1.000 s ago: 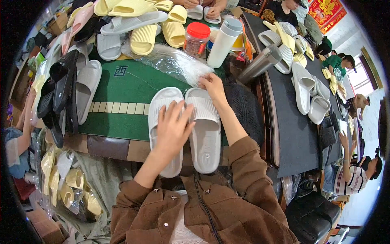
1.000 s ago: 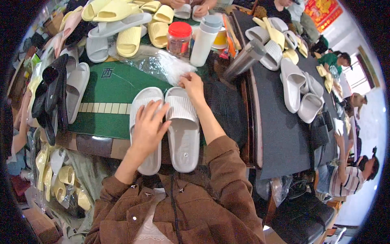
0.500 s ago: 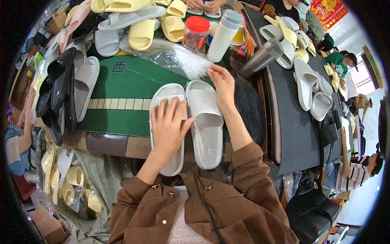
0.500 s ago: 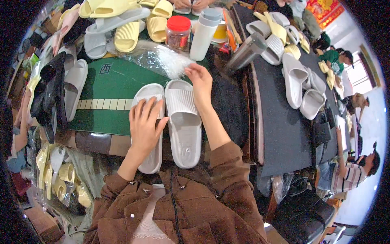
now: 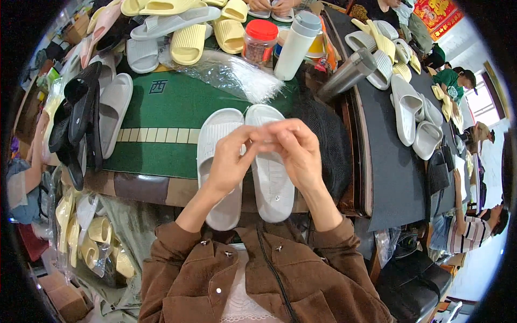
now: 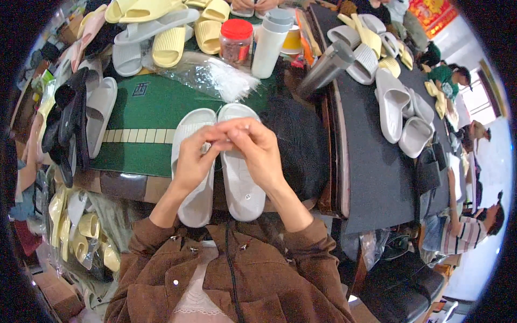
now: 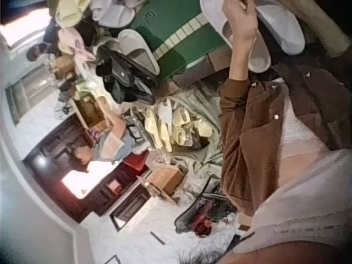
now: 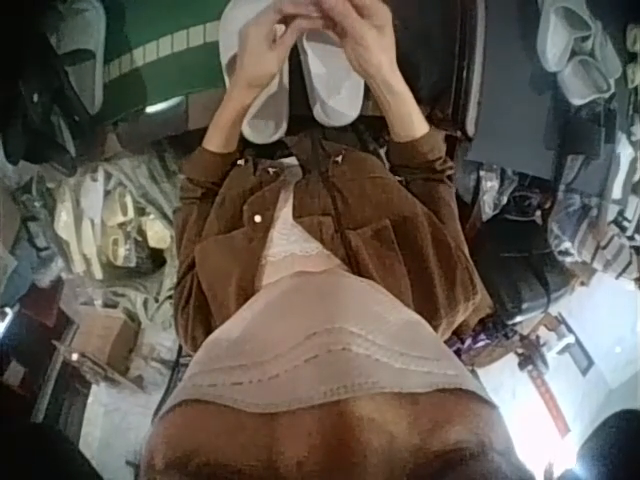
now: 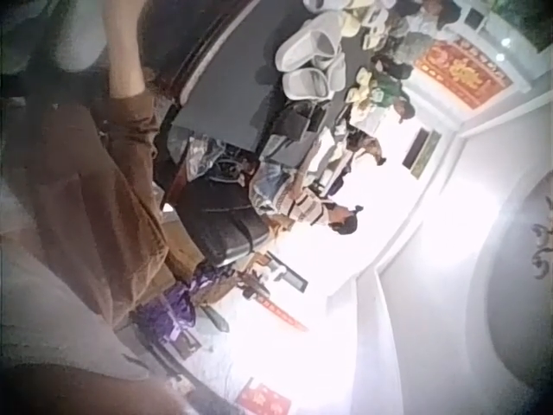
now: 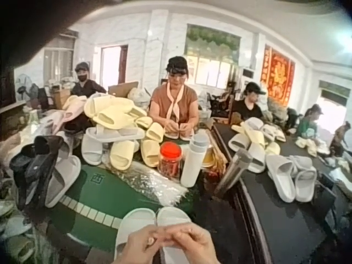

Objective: Assembling and finishing various types of slippers and shoes by hand in a workshop.

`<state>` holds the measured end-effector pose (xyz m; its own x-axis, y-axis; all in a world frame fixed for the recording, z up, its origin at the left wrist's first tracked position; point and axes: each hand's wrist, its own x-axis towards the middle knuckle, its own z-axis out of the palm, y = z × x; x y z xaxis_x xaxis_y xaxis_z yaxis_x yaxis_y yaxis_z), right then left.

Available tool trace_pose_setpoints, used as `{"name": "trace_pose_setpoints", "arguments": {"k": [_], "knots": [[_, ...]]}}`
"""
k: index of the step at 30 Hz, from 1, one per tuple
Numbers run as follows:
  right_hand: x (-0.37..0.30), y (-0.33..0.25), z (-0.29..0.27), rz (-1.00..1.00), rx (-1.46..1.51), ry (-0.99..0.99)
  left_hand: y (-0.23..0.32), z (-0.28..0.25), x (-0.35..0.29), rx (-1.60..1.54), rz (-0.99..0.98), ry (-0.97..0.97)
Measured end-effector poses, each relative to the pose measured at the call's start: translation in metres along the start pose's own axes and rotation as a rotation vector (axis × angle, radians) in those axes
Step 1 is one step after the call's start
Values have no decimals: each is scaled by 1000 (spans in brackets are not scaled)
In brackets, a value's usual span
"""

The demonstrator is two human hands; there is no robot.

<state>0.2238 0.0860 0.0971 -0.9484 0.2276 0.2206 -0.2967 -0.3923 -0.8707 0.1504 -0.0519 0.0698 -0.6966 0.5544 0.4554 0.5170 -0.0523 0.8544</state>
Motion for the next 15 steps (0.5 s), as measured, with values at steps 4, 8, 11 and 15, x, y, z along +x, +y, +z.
{"name": "trace_pose_setpoints", "arguments": {"k": [4, 8, 11, 15], "knots": [[-19, -24, -15, -156, -119, -102, 8, -14, -11, 55, 17, -46], [-33, -45, -30, -277, -99, -123, 22, -33, -20, 64, -35, -116], [-49, -48, -29, -212, -36, -148, 42, -25, -25, -2, -27, -169], [-63, -46, -19, -197, -174, -165, 49, -8, -33, -93, 53, -337]]}}
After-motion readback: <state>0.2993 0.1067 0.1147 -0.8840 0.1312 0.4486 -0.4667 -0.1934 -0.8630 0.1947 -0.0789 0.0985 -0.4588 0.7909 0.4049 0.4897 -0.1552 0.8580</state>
